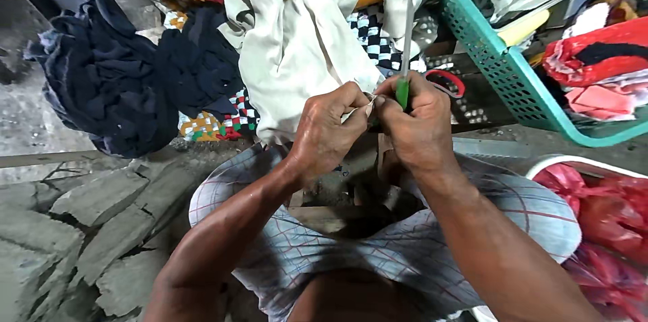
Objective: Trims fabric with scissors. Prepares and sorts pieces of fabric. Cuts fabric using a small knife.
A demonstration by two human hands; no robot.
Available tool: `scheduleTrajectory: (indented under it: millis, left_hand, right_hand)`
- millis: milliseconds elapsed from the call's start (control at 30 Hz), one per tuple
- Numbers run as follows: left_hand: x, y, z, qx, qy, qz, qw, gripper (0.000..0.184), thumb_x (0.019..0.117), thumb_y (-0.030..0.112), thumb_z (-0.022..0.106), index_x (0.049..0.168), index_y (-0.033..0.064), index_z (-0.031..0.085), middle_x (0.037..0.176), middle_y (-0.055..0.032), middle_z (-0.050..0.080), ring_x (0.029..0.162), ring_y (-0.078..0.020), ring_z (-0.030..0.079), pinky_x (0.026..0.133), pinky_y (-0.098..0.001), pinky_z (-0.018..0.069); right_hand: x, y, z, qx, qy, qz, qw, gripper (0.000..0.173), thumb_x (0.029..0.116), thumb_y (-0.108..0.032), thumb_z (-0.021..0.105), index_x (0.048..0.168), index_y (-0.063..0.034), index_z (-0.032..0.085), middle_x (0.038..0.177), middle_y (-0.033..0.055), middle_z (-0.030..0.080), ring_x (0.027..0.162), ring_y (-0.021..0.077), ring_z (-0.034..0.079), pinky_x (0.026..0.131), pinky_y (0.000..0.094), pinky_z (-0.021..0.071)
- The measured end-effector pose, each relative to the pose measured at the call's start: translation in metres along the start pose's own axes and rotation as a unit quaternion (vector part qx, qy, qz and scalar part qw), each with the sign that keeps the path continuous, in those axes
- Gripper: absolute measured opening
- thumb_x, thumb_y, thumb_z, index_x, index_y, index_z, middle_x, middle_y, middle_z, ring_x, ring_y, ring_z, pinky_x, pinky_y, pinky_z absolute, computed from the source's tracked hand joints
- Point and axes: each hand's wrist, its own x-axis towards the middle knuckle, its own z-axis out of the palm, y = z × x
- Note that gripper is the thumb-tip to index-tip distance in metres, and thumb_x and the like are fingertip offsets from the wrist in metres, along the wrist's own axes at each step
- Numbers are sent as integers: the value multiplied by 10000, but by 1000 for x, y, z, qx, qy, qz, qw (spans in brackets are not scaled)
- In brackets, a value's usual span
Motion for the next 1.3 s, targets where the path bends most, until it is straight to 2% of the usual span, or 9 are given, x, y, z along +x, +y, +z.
scheduleTrajectory:
  millis: [167, 300, 467, 567, 700, 833, 1000, 1167, 1300]
  left_hand:
    - [6, -8, 1, -43, 8, -4, 999, 61, 957, 12, 635, 911, 19, 675, 753, -28, 645, 635, -84, 582, 562, -233, 489]
    - [5, -10, 1, -72, 12, -25, 997, 62, 948, -12, 622, 925, 12, 675, 768, -37, 651, 635, -84, 583, 562, -222, 492]
    - [0, -9, -1, -56, -9, -72, 996, 53, 972, 30, 624, 986, 24, 675, 659, -43, 560, 490, -106, 473, 421, -219, 392]
    - [2, -10, -1, -41, -4, -59, 997, 72, 989, 98, 653, 964, 35, 676, 652, -24, 563, 502, -93, 481, 440, -216, 400]
    - [4, -13, -2, -11, -6, -46, 999, 120, 1005, 87, 589, 939, 47, 681, 659, 4, 552, 532, -71, 477, 475, -220, 393]
    - [1, -7, -1, -43, -10, -60, 997, 130, 993, 39, 545, 926, 23, 654, 623, -33, 512, 479, -101, 435, 418, -221, 353]
    - [2, -7, -1, -72, -9, -42, 996, 128, 980, 13, 530, 976, 1, 657, 666, -35, 545, 516, -91, 471, 448, -209, 387]
    - [-3, -3, -2, -79, -14, -59, 995, 155, 957, 8, 498, 998, 5, 647, 613, -51, 513, 439, -116, 422, 375, -221, 337]
    - [-5, -2, -1, -85, -15, -71, 994, 116, 989, 56, 530, 988, 17, 640, 603, -53, 514, 425, -119, 421, 362, -223, 344]
  right_hand:
    - [1, 3, 0, 68, -5, 35, 997, 96, 985, -129, 585, 1056, -111, 646, 711, 24, 558, 457, 102, 447, 384, 227, 376]
    - [2, 2, -5, 155, -38, 67, 985, 82, 982, -104, 581, 1034, -107, 644, 700, 24, 541, 450, 84, 418, 388, 204, 364]
    - [-1, 2, -6, 155, -37, 83, 984, 63, 983, -121, 610, 1011, -109, 665, 689, 17, 542, 453, 79, 422, 393, 205, 368]
    - [0, 1, -5, 101, -31, 47, 993, 69, 975, -102, 612, 1025, -100, 660, 711, 14, 571, 472, 82, 461, 400, 204, 388]
    - [-1, -2, -5, 59, -34, 36, 997, 57, 975, -117, 628, 1023, -113, 659, 717, -1, 587, 483, 78, 484, 405, 206, 397]
    - [-1, 1, -6, 183, -58, 98, 976, 57, 988, -117, 599, 1009, -105, 650, 685, 25, 538, 445, 81, 416, 384, 204, 363]
    - [2, -1, -6, 321, -85, 157, 930, 101, 1019, -135, 532, 994, -95, 621, 669, 14, 514, 454, 52, 413, 402, 180, 369]
    - [2, 0, -7, 341, -90, 162, 922, 113, 1026, -142, 528, 995, -87, 622, 658, 16, 501, 444, 55, 398, 398, 181, 358]
    - [0, 0, -7, 283, -68, 130, 948, 87, 997, -123, 574, 1006, -91, 654, 655, 15, 509, 441, 64, 393, 390, 194, 354]
